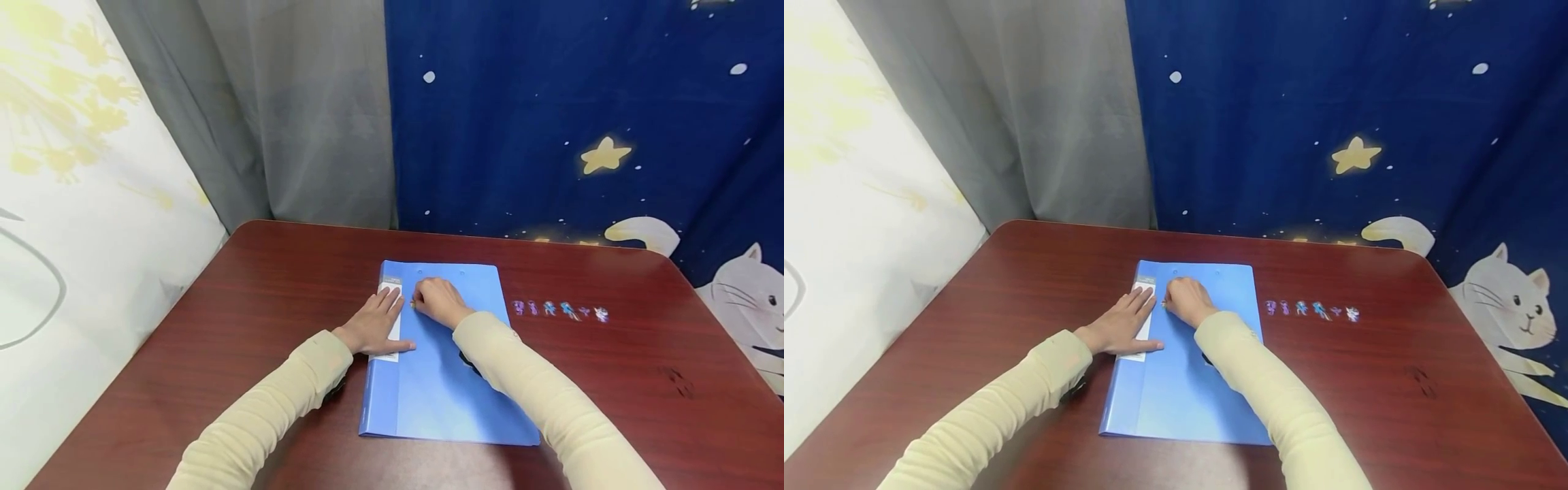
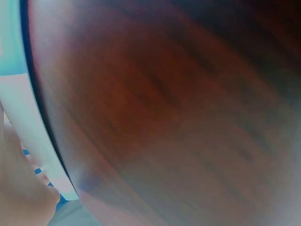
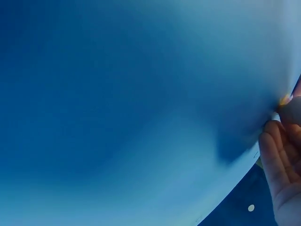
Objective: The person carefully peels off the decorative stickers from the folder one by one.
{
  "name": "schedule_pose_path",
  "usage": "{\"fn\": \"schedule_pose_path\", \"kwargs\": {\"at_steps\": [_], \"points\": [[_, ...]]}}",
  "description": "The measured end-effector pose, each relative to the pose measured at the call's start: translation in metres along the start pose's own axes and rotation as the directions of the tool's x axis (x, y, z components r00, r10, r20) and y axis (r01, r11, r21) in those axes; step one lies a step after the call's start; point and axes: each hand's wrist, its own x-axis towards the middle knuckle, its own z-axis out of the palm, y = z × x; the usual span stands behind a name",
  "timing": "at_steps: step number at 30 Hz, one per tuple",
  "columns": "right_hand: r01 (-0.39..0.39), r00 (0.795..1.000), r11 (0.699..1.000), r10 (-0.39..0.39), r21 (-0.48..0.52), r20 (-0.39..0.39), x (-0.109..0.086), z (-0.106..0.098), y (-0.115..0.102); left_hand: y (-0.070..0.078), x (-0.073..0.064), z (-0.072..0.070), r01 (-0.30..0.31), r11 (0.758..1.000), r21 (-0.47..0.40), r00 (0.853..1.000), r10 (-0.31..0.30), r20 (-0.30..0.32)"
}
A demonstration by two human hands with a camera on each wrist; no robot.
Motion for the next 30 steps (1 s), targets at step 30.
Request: {"fn": "schedule_pose_path", "kwargs": {"at_steps": [30], "points": [[-0.015,0.999,0.952,0.006,0.307,0.032,-0.015,-0.004,0.010,-0.005,0.005,0.001,-0.023,0.999,-0.036,0.995,0.019,-0.097]]}}
